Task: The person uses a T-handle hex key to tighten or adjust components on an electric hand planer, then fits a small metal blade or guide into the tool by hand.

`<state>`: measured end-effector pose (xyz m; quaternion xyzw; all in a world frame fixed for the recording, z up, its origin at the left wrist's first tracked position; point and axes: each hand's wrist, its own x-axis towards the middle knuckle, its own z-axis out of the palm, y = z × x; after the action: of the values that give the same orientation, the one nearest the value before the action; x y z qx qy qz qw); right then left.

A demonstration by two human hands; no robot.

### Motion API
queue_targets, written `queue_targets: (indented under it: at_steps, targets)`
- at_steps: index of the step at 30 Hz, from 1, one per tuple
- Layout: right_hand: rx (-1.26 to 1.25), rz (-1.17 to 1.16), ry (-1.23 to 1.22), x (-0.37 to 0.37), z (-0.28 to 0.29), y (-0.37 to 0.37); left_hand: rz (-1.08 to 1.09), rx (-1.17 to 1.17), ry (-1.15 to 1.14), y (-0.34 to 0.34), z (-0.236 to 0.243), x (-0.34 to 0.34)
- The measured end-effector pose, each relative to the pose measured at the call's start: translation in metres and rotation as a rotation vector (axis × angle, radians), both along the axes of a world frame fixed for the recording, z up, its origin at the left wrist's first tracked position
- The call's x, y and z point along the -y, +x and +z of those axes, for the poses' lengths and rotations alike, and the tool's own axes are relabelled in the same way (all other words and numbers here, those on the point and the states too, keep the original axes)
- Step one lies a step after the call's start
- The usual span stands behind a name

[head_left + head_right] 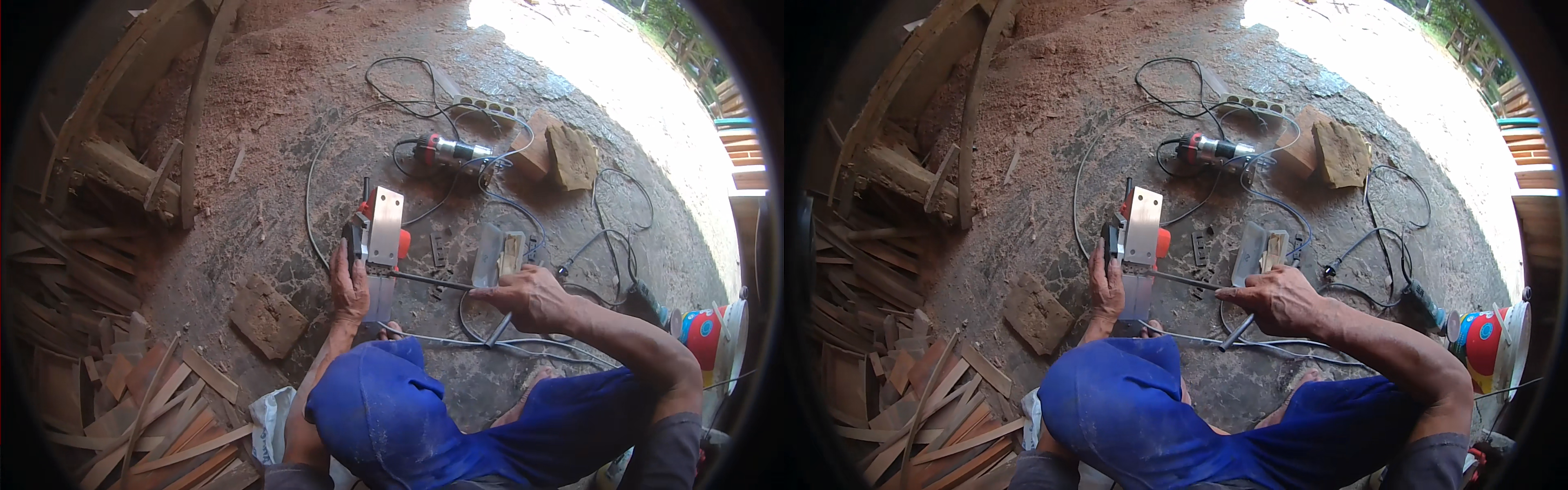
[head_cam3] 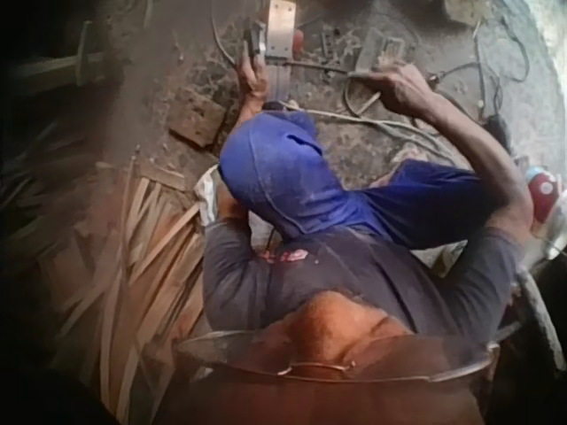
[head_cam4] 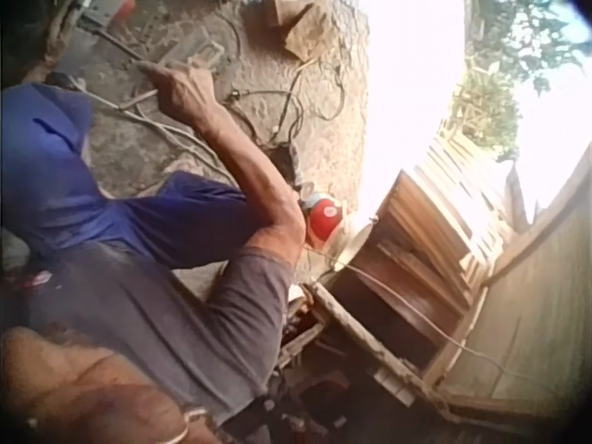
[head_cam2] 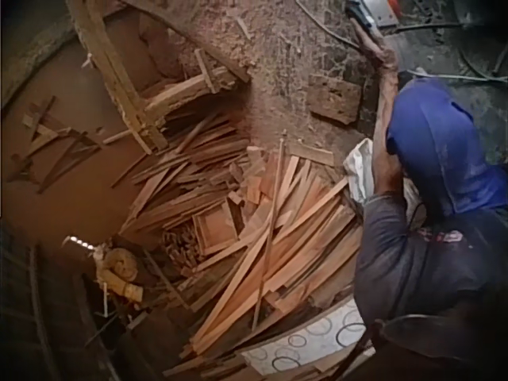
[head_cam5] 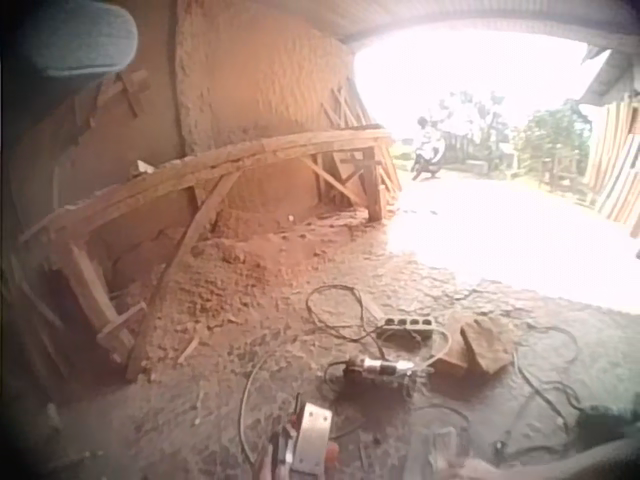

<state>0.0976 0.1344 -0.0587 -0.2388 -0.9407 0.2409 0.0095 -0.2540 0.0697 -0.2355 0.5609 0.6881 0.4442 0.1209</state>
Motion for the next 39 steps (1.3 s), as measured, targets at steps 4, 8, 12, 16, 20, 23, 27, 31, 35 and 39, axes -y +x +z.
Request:
queue_targets:
  at_steps: [4,8,12,16,20,23,27,31,35,39]
  targets:
    - [0.076,0.125,0.026,0.052,-0.038,0.031,0.002,0.002,-0.019,0.001,0.0,0.004]
    - [0.095,0.171,0.045,0.095,-0.088,0.057,-0.01,0.008,-0.054,-0.001,-0.001,0.002]
    - [0.074,0.192,0.097,0.118,-0.133,0.069,-0.027,0.065,-0.057,0.005,0.0,-0.002]
    - [0.182,0.247,0.012,0.124,-0.164,0.062,-0.014,0.07,-0.05,0.001,0.001,0.004]
    - [0.209,0.272,-0.168,0.109,-0.174,0.061,-0.027,0.076,-0.053,0.002,-0.004,0.0]
    - [0.105,0.005,-0.316,0.07,-0.164,0.063,-0.024,0.055,-0.05,0.003,-0.002,0.0]
    - [0.075,-0.659,-0.068,0.003,-0.187,0.09,-0.024,0.056,-0.053,0.002,0.001,0.002]
    - [0.086,-1.011,-0.039,-0.04,-0.213,0.105,-0.018,0.058,-0.063,0.002,0.002,0.002]
    - [0.08,-1.035,-0.009,-0.047,-0.227,0.101,-0.02,0.088,-0.075,0.008,0.009,0.0]
    - [0.193,-1.132,-0.062,-0.052,-0.228,0.085,-0.008,0.049,-0.078,0.004,0.006,0.003]
